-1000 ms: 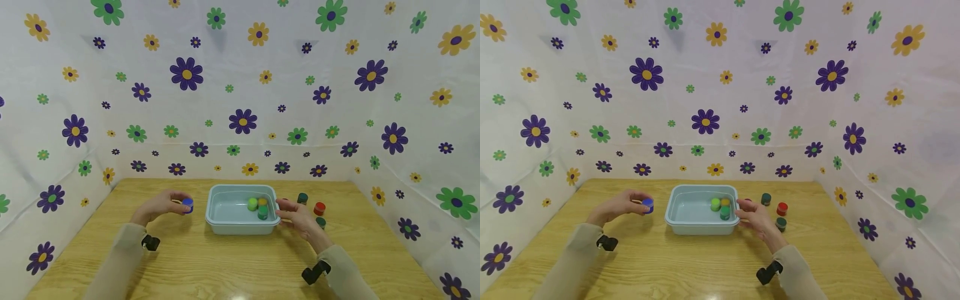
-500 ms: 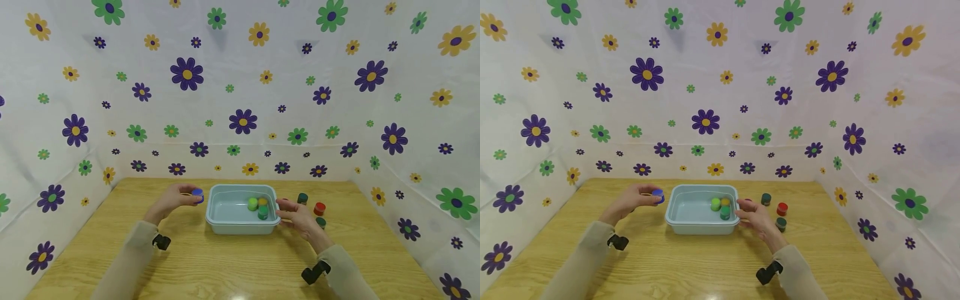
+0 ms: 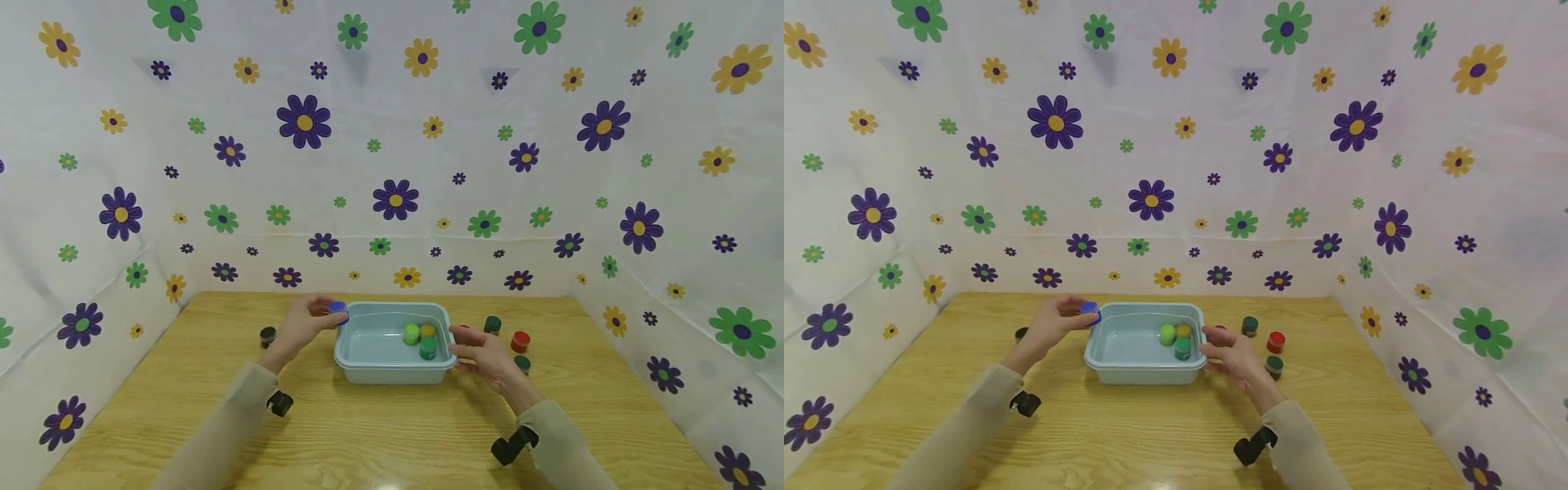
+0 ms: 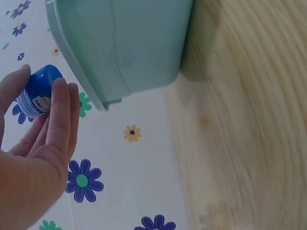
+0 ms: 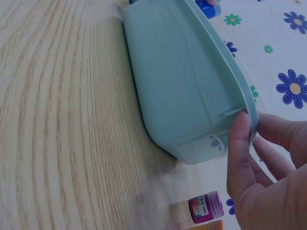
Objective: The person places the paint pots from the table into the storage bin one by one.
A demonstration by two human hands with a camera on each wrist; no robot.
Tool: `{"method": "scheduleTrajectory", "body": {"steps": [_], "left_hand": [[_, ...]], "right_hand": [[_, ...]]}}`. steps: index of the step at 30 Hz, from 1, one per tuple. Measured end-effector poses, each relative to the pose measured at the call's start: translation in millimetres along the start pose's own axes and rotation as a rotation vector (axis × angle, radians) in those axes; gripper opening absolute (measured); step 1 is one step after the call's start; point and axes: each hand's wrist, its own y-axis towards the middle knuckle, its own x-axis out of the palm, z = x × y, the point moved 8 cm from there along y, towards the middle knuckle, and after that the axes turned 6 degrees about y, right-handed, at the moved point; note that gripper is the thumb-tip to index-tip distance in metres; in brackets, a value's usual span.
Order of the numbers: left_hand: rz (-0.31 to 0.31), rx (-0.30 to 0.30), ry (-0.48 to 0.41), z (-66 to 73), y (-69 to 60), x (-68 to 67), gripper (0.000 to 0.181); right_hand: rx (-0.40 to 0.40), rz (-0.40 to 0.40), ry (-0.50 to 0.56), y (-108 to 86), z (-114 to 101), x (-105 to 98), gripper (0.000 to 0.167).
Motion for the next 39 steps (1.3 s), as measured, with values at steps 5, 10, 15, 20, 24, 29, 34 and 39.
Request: {"method": "scheduleTrajectory", "body": {"steps": [5, 10, 15, 20, 24, 29, 34, 39], "left_hand": [[-0.016, -0.006, -0.027, 4.3, 1.9, 13.0, 0.058], [-0.052, -0.010, -0.061, 9.3, 3.5, 27.8, 0.056], [-0.087, -0.004, -0.051, 21.5, -0.1, 48.6, 0.046], [-0.110, 0.051, -0.026, 26.1, 0.6, 64.9, 0.040], [-0.099, 0.069, 0.003, 29.2, 2.3, 69.8, 0.037], [-0.101, 0.079, 0.048, 32.9, 3.6, 74.0, 0.036], [-0.126, 0.106, 0.053, 36.3, 6.0, 80.3, 0.035], [-0.169, 0.088, 0.081, 37.6, 8.9, 91.0, 0.037]], "right_hand": [[0.008, 0.005, 0.007, -0.4, 1.2, -0.4, 0.052], [0.010, 0.006, 0.005, -0.7, 1.6, 0.3, 0.052], [0.010, 0.007, 0.013, 0.0, 2.6, 0.9, 0.052], [0.014, 0.006, 0.014, -1.3, 3.7, 1.8, 0.052], [0.013, 0.008, 0.011, -2.1, 4.1, 1.5, 0.052], [0.017, 0.016, 0.011, -2.7, 3.9, 1.0, 0.052], [0.017, 0.005, 0.006, -2.0, 1.8, 2.4, 0.052], [0.013, 0.004, 0.002, -2.2, 0.0, 2.2, 0.052]]}}
